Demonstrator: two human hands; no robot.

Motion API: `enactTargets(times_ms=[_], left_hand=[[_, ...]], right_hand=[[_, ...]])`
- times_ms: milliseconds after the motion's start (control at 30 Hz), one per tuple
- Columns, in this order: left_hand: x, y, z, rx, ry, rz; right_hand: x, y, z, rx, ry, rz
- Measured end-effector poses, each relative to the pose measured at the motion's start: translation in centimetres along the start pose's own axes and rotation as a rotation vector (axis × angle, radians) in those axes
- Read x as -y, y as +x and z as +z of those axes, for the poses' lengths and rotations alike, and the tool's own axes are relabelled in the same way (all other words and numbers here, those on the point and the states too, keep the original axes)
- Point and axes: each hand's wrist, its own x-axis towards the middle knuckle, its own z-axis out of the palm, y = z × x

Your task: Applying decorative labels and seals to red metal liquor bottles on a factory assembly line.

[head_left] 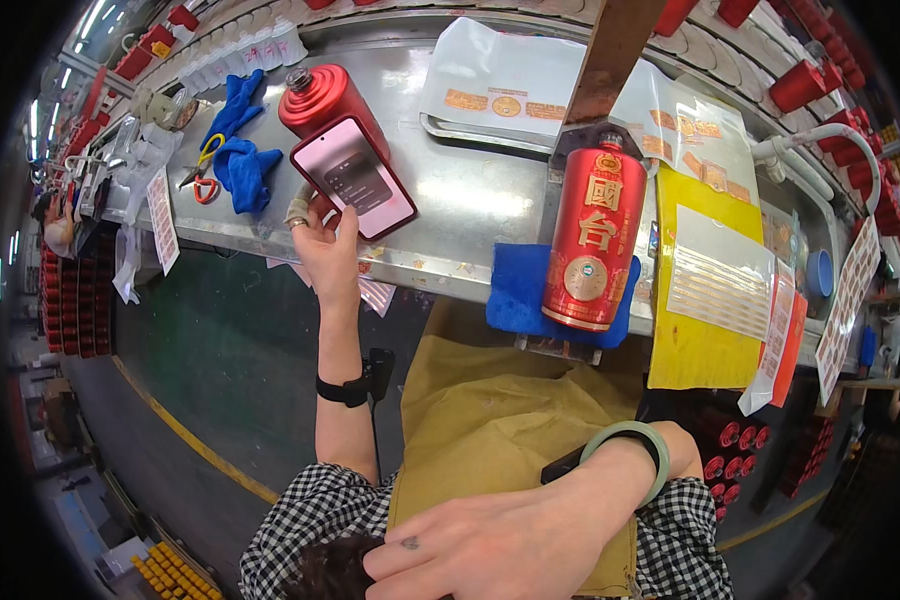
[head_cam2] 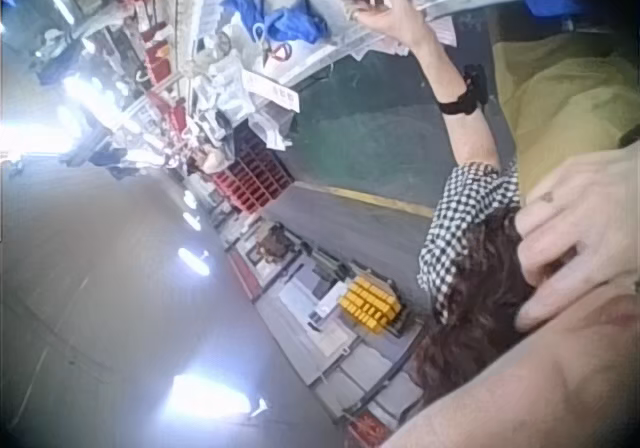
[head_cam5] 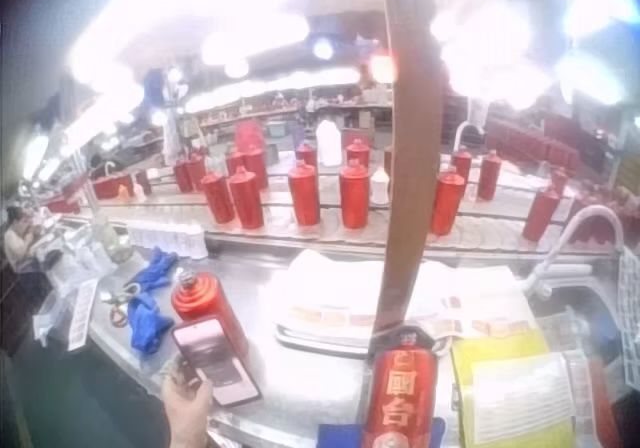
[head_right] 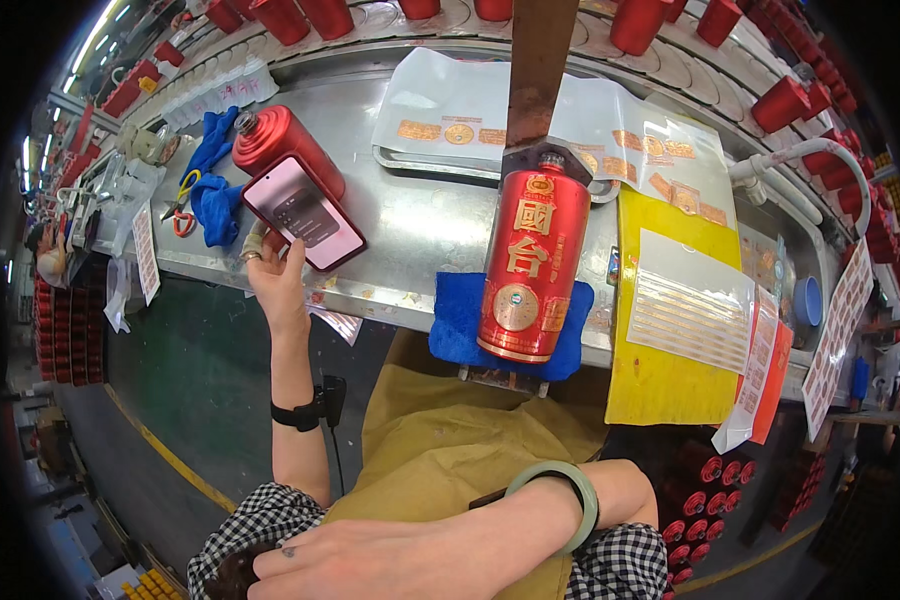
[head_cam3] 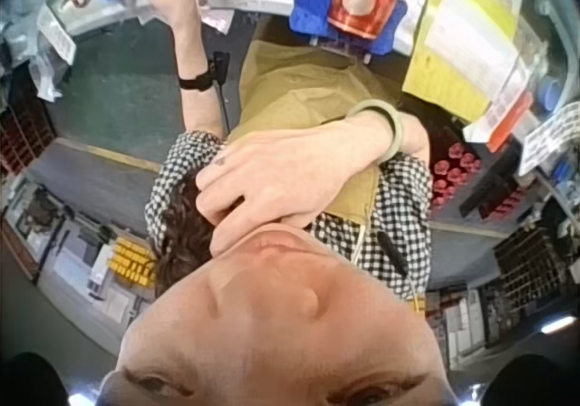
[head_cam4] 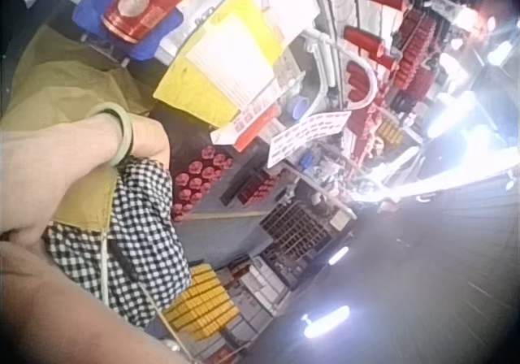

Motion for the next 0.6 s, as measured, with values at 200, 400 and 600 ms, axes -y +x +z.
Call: enactTargets(times_ms=[200,400,600], left_hand=[[0.4,0.0,-0.1,0.011,-0.030,0.004],[-0.1,-0.3,0.2,0.026,0.029,0.022],[-0.4,-0.1,0.4,-0.010,0.003,-0.015]], right_hand=[[-0.5,0.3,0.1,-0.002,0.047,-0.035],[-1.1,0.6,0.6,-0.011,0.013,-0.071],[-1.1,0.5,1.3,-0.067,0.078,-0.059]])
